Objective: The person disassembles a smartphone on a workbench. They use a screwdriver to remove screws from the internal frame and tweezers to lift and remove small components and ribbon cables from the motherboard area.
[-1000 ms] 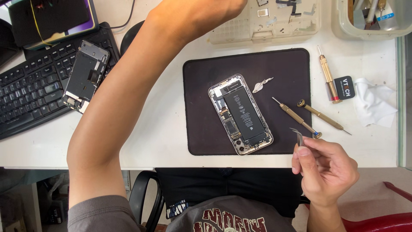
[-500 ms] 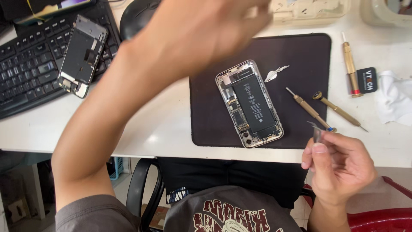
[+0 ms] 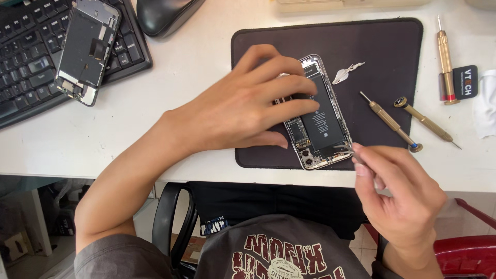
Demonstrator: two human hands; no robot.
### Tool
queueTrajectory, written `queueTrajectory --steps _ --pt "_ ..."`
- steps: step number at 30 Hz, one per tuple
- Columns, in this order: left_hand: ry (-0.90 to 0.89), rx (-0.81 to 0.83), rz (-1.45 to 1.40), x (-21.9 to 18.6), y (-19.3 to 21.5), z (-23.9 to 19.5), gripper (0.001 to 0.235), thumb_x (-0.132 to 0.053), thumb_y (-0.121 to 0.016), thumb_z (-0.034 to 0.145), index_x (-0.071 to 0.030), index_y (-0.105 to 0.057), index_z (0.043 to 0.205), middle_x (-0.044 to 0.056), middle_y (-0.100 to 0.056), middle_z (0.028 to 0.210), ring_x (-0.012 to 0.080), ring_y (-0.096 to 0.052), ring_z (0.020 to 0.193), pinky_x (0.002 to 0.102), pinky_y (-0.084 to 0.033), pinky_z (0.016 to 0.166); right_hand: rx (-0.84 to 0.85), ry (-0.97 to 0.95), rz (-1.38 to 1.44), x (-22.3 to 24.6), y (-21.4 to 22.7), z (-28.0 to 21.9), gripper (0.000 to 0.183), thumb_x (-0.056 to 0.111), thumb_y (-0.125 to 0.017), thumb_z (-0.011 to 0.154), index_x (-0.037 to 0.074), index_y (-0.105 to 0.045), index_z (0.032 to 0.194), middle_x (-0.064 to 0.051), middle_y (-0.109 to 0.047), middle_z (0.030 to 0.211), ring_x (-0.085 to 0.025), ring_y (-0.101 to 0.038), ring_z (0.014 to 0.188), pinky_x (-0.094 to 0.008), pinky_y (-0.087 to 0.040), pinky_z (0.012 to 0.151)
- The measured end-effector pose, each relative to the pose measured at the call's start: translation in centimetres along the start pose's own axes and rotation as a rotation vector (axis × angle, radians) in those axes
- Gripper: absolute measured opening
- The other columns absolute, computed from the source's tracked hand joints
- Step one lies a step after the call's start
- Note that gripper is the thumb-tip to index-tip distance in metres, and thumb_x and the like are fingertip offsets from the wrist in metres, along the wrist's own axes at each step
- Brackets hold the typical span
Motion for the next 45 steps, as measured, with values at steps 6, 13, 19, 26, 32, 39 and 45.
queueTrajectory --steps 6,13,19,26,32,39,45 --pt "0.014 -0.006 -0.035 0.3 -2.0 0.3 0.081 -0.041 -0.091 0.07 -0.009 -0.063 0.139 0.008 -0.058 0.145 0.0283 -0.047 0.14 0.052 -0.033 0.12 0.036 0.342 -0.165 3.5 -1.2 1.2 0.029 -0.012 -0.078 0.083 -0.004 -0.075 0.11 -0.015 -0.064 0.098 -0.019 -0.066 0.072 -0.031 -0.058 0.063" --pt "-0.054 0.06 0.017 0.4 -2.6 1.7 0.092 -0.043 -0.091 0.064 -0.003 -0.06 0.14 0.015 -0.058 0.147 0.0298 -0.044 0.144 0.055 -0.026 0.121 -0.006 0.216 -0.202 2.3 -0.7 0.0 0.028 -0.012 -0.08 0.084 -0.005 -0.075 0.111 -0.016 -0.063 0.102 -0.022 -0.068 0.081 -0.03 -0.056 0.064" --pt "-0.059 0.094 0.066 0.5 -2.5 3.1 0.093 -0.046 -0.094 0.059 -0.001 -0.063 0.135 0.017 -0.063 0.133 0.0299 -0.051 0.137 0.061 -0.024 0.119 -0.037 -0.098 0.051 0.7 0.1 -0.8 0.024 -0.008 -0.08 0.092 -0.001 -0.072 0.114 -0.014 -0.065 0.112 -0.017 -0.072 0.093 -0.023 -0.06 0.078" --pt "0.114 -0.05 0.225 -1.5 -3.6 1.2 0.082 -0.054 -0.086 0.085 0.007 -0.063 0.135 0.021 -0.063 0.13 0.0382 -0.05 0.142 0.059 -0.031 0.122 0.003 -0.217 -0.053 1.0 0.5 -1.0 0.024 -0.007 -0.08 0.085 -0.003 -0.075 0.109 -0.012 -0.069 0.099 -0.015 -0.07 0.08 -0.025 -0.055 0.067" --pt "0.285 -0.089 0.398 -3.2 -4.0 -0.4 0.075 -0.061 -0.076 0.098 0.006 -0.067 0.13 0.022 -0.064 0.123 0.0397 -0.059 0.125 0.057 -0.039 0.114 0.058 -0.178 0.006 1.5 0.8 -0.2 0.024 -0.007 -0.076 0.085 -0.003 -0.074 0.108 -0.012 -0.07 0.098 -0.012 -0.07 0.073 -0.024 -0.053 0.06" --pt "0.297 -0.129 0.395 -3.2 -4.2 -0.9 0.075 -0.062 -0.076 0.1 0.006 -0.068 0.128 0.02 -0.065 0.12 0.0364 -0.06 0.118 0.055 -0.042 0.11 0.082 -0.155 -0.023 1.5 0.4 -0.3 0.025 -0.007 -0.077 0.088 -0.001 -0.075 0.112 -0.01 -0.07 0.101 -0.011 -0.07 0.074 -0.023 -0.052 0.06" --pt "0.29 -0.132 0.382 -3.1 -4.1 -0.8 0.075 -0.062 -0.076 0.099 0.007 -0.067 0.129 0.02 -0.065 0.119 0.0361 -0.061 0.116 0.055 -0.042 0.109 0.089 -0.156 -0.023 1.1 0.2 -0.4 0.026 -0.006 -0.078 0.087 -0.001 -0.075 0.112 -0.011 -0.071 0.101 -0.01 -0.069 0.071 -0.023 -0.051 0.058"
Point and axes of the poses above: each hand's wrist, its own z-axis towards the middle knuckle, its own y-axis out of the back of the hand, x = y × z, the point moved 9 cm from there along z, towards the middle knuckle
